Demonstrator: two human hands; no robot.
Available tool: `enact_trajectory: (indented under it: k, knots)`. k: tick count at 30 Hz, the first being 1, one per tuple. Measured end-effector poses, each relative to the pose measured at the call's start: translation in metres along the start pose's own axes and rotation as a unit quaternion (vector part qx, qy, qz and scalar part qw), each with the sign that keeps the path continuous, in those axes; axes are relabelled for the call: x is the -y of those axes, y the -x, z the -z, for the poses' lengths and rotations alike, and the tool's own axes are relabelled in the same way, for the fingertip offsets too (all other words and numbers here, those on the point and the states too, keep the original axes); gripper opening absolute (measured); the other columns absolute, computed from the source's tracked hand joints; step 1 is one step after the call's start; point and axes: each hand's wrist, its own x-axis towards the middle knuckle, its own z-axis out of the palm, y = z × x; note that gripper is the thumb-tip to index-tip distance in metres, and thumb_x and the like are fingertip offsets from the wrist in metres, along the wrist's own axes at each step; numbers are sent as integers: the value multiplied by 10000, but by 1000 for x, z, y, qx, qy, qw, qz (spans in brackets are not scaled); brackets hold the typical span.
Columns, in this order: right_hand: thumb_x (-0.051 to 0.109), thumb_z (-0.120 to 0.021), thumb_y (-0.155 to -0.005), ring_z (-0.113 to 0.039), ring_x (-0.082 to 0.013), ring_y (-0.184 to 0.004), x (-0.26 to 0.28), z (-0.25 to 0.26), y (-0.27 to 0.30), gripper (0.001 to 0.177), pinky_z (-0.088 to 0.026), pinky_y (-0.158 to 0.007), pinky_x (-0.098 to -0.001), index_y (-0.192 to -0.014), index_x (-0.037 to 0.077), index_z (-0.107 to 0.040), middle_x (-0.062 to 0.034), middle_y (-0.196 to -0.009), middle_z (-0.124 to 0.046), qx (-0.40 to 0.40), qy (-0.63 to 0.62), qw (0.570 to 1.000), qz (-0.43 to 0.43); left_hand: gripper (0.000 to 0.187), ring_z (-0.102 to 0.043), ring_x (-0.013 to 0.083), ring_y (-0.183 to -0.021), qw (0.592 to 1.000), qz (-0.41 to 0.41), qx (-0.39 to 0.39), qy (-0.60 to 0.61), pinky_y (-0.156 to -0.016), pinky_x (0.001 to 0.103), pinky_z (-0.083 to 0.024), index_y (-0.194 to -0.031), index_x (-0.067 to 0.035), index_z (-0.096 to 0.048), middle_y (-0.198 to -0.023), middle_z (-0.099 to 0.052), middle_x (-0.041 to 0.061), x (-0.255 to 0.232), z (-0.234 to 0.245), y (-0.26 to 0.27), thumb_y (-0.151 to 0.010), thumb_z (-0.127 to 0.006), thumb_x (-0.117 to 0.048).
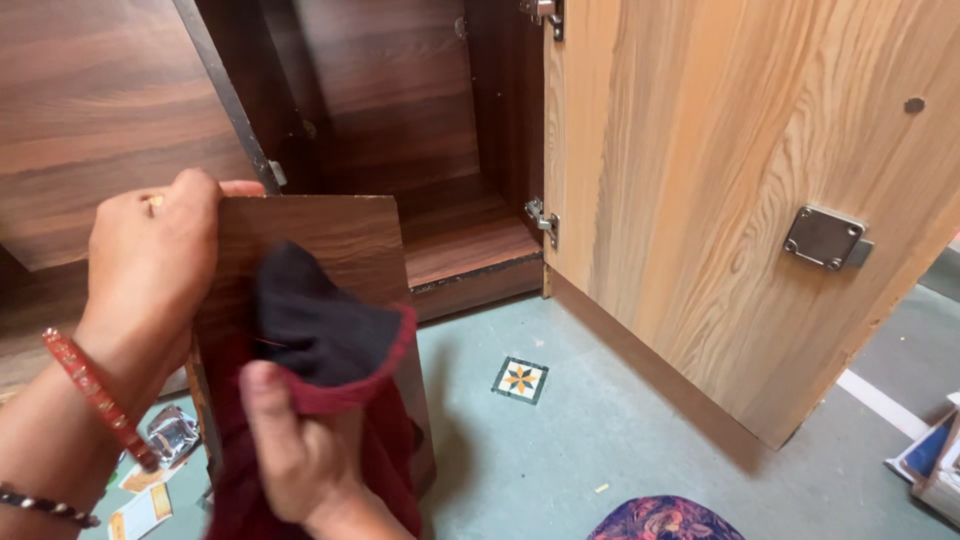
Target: The person assembles a wooden cabinet by inserting a drawer and a shelf, then wipes the interior and the shelf with a cloth. They place a stack of papers and books into the cabinet.
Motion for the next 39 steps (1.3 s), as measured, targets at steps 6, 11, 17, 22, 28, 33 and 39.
enact_trajectory:
  k: [6,11,17,22,28,33,39]
  knots:
    - [465,-474,-994,-667,-271,-1270,-81,54,25,581,-471,-1071,-374,-1246,-14,-686,-151,-1300,-741,-133,44,964,-227,391,-663,143,-744,999,10,-37,1,-689,324,-534,-1011,-59,-805,-900,-765,79,-3,8,3,-953,-469,-250]
    - [510,-475,-990,-581,-264,-1310,-68,38,22,602,-377,-1128,-359,-1276,33,-705,-127,-1357,-687,-153,137,926,-318,387,-658,165,-750,997,-1,-58,-53,-732,351,-515,-1028,-114,-824,-843,-761,95,-4,8,8,-962,-489,-296]
    - [357,-536,-1093,-545,-312,-1365,7,-13,-31,530,-359,-1184,-422,-1401,-74,-559,-204,-1447,-590,-40,-1,996,83,385,-642,185,-675,993,0,-63,-103,-689,377,-498,-1067,-178,-833,-722,-718,128,-5,4,13,-965,-501,-345]
    - [387,-608,-1008,-681,-232,-1071,-14,7,-91,463,-519,-1005,-358,-1182,-35,-684,-142,-1148,-730,-89,24,996,8,405,-579,157,-581,993,7,-43,-114,-602,380,-476,-1095,-199,-830,-597,-660,108,-11,10,20,-986,-475,-359]
    - [546,-515,-957,-653,-140,-1222,-105,56,-53,649,-469,-1039,-282,-1276,8,-688,-67,-1301,-727,-110,5,968,-224,385,-384,122,-535,993,32,-53,-99,-535,354,-370,-1148,-204,-826,-513,-421,39,-16,10,22,-979,-504,-329]
    - [563,-510,-956,-665,-227,-1240,-125,78,-9,742,-475,-1040,-317,-1252,-80,-732,-175,-1303,-766,-149,-58,933,-321,397,-381,120,-517,993,32,-37,-103,-522,347,-368,-1147,-202,-820,-495,-410,27,-26,8,27,-972,-485,-323]
    - [600,-467,-939,-506,-168,-1403,-69,84,-51,810,-348,-1143,-285,-1445,-29,-538,-83,-1525,-573,-104,-153,942,-280,359,-343,96,-478,995,-4,6,-100,-461,335,-318,-1106,-198,-825,-470,-387,-5,-34,-1,38,-979,-522,-345]
